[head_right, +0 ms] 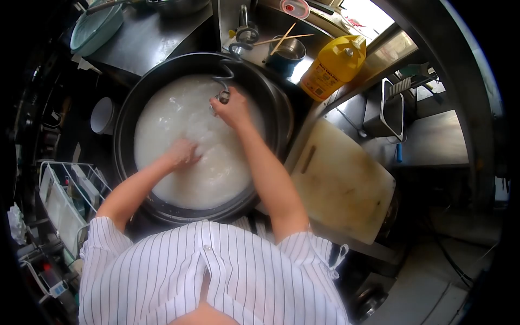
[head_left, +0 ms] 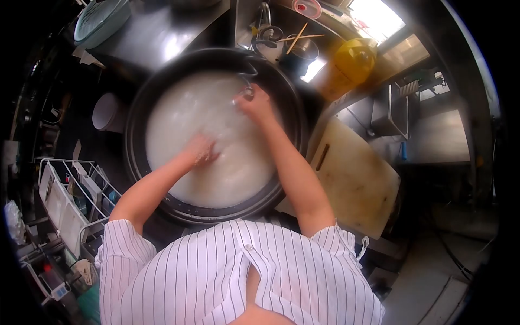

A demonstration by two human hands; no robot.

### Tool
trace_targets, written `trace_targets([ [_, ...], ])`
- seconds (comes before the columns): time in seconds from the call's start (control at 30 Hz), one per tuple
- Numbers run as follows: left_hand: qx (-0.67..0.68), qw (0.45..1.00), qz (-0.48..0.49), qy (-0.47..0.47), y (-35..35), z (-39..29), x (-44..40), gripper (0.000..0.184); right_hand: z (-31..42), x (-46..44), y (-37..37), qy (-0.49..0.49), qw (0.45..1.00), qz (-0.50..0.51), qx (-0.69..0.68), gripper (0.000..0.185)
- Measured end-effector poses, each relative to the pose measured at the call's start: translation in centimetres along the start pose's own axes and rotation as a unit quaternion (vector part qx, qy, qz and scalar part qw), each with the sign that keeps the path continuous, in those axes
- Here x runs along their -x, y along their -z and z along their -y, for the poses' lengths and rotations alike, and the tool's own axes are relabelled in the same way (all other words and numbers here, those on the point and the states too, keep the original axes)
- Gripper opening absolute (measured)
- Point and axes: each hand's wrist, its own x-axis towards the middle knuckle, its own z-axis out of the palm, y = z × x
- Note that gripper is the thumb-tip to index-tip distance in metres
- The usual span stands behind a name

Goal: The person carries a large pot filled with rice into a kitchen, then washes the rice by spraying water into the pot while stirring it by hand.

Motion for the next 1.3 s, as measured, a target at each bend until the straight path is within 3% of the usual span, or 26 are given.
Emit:
trace_targets([
  [0.1,-0.073,0.997,-0.026,-0.006,-0.8,-0.3,2.1,0.046,-0.3,-0.2,-0.3,-0.013,1.000,0.011,-0.027,0.040],
  [0.17,-0.004,0.986,0.160,0.043,-0.4,-1.1,2.8,0.050,-0.3,-0.1,-0.3,-0.010,1.000,0.006,-0.019,0.041],
  [0.2,-0.002,0.986,0.160,0.045,0.1,-1.6,3.0,0.050,-0.2,-0.1,-0.3,-0.010,1.000,0.009,-0.019,0.041],
  [0.27,0.070,0.957,0.271,0.071,1.0,-2.5,3.5,0.055,-0.1,-0.1,-0.2,-0.018,1.000,0.015,-0.012,0.042],
  [0.3,0.071,0.957,0.272,0.072,-0.7,-2.0,3.0,0.055,-0.1,-0.1,-0.2,-0.018,1.000,0.016,-0.013,0.042],
  [0.37,0.118,0.952,0.270,-0.082,-5.3,-0.5,1.4,0.060,0.0,-0.2,-0.2,-0.010,1.000,0.004,-0.001,0.044],
  [0.5,0.127,0.942,0.299,-0.083,-3.5,-3.2,2.7,0.057,0.2,-0.2,-0.2,-0.010,1.000,0.004,0.012,0.045],
  [0.53,0.160,0.965,0.193,-0.082,-5.0,-4.0,3.2,0.057,0.4,-0.1,-0.1,-0.014,1.000,0.007,0.001,0.045],
  [0.6,0.189,0.975,0.086,-0.081,-6.2,-4.8,2.3,0.057,0.9,-0.1,0.2,-0.020,1.000,0.009,-0.010,0.044],
  [0.63,0.336,0.910,0.242,0.011,-4.9,-6.0,0.7,0.061,1.1,0.0,0.3,-0.023,1.000,0.012,0.001,0.044],
  [0.7,0.463,0.791,0.386,0.101,-4.4,-6.6,-0.8,0.067,0.9,0.1,0.4,-0.028,0.999,0.015,0.014,0.044],
  [0.77,0.676,0.605,0.419,0.019,-5.9,-6.4,-2.0,0.065,0.6,-0.2,0.2,-0.017,1.000,0.005,0.005,0.043],
  [0.8,0.676,0.605,0.421,0.017,-8.4,-6.3,-3.4,0.065,0.5,-0.3,0.2,-0.019,1.000,0.004,0.007,0.043],
  [0.83,0.745,0.566,0.346,0.075,-12.0,-6.3,-5.2,0.050,0.4,-0.4,0.2,-0.013,1.000,0.003,0.008,0.042],
  [0.9,0.803,0.516,0.268,0.132,-12.8,-6.9,-5.9,0.040,0.3,-0.2,0.4,-0.010,1.000,0.002,0.012,0.042],
  [0.97,0.907,0.370,0.196,0.043,-7.7,-7.5,-5.0,0.037,0.7,0.0,0.6,-0.007,1.000,-0.002,0.000,0.042],
  [1.0,0.907,0.370,0.196,0.043,-6.2,-7.0,-4.9,0.037,0.7,0.0,0.6,-0.008,1.000,-0.002,-0.001,0.042],
  [1.07,0.900,0.419,0.115,0.028,-3.8,-5.2,-4.7,0.033,0.6,-0.1,0.8,-0.007,1.000,-0.006,-0.016,0.043],
  [1.13,0.870,0.486,0.018,0.082,-2.3,-3.5,-4.8,0.032,0.1,-0.4,0.7,0.005,1.000,-0.010,-0.016,0.038],
  [1.17,0.869,0.488,0.018,0.083,-2.2,-1.9,-4.5,0.032,-0.1,-0.6,0.6,0.016,1.000,-0.013,-0.015,0.034],
  [1.2,0.627,0.767,-0.137,0.004,-2.2,0.0,-4.1,0.032,0.0,-0.6,0.6,0.016,1.000,-0.014,-0.017,0.034],
  [1.23,0.282,0.918,-0.268,-0.076,-1.8,1.0,-4.0,0.033,0.2,-0.6,0.6,0.008,1.000,-0.010,-0.019,0.038],
  [1.27,0.281,0.919,-0.267,-0.076,-1.2,1.7,-4.4,0.033,0.3,-0.5,0.6,0.000,1.000,-0.006,-0.021,0.042],
  [1.3,0.305,0.927,-0.200,0.083,0.0,2.1,-4.6,0.033,0.4,-0.4,0.7,0.000,1.000,-0.008,-0.021,0.042],
])
